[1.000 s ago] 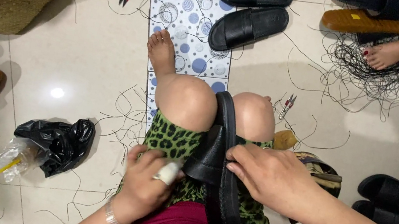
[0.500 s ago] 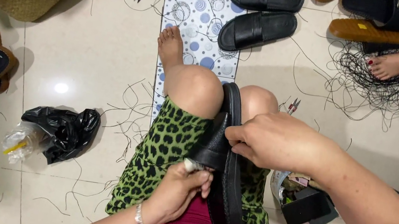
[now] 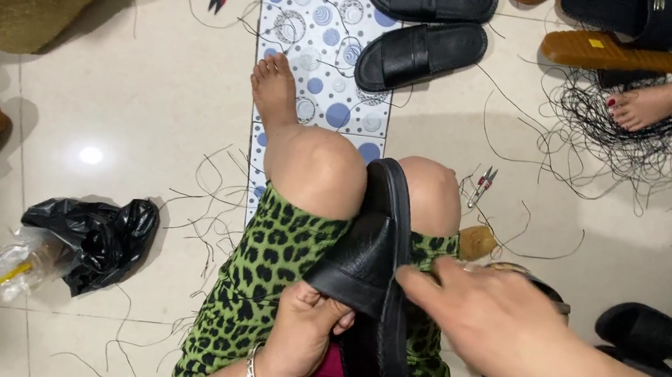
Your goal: Hand-sewing a black sandal strap to the sole using a needle and thread.
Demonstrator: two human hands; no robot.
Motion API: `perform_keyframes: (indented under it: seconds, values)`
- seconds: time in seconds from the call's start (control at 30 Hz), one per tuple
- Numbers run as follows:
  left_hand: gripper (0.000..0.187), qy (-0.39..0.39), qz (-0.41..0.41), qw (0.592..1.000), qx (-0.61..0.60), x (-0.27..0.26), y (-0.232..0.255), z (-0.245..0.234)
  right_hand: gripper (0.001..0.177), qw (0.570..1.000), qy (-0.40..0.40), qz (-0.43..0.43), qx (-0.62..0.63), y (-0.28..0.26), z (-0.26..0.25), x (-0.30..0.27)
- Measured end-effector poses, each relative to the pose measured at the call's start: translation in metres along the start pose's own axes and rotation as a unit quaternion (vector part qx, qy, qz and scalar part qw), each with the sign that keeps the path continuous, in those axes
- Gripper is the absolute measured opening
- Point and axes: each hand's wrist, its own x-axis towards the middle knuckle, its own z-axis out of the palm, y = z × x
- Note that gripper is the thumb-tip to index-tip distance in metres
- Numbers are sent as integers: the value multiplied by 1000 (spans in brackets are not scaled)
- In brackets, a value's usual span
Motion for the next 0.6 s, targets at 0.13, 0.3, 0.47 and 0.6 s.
perform_keyframes:
  seconds: [0.13, 0.3, 0.47, 0.6]
  values:
    - [14, -23, -30, 999, 2, -2, 16, -2, 55, 992, -4, 124, -9, 26, -28, -70]
    - [12, -31, -112, 984, 135, -17, 40, -15, 37, 933, 101, 157, 307, 36, 40, -51]
    - [19, -39, -34, 950, 307, -35, 74, -32, 23, 687, 189, -4, 702, 9, 75, -7]
    - [21, 46, 251, 841, 476, -35, 102, -13, 24, 736, 113, -69, 664, 14, 52, -14]
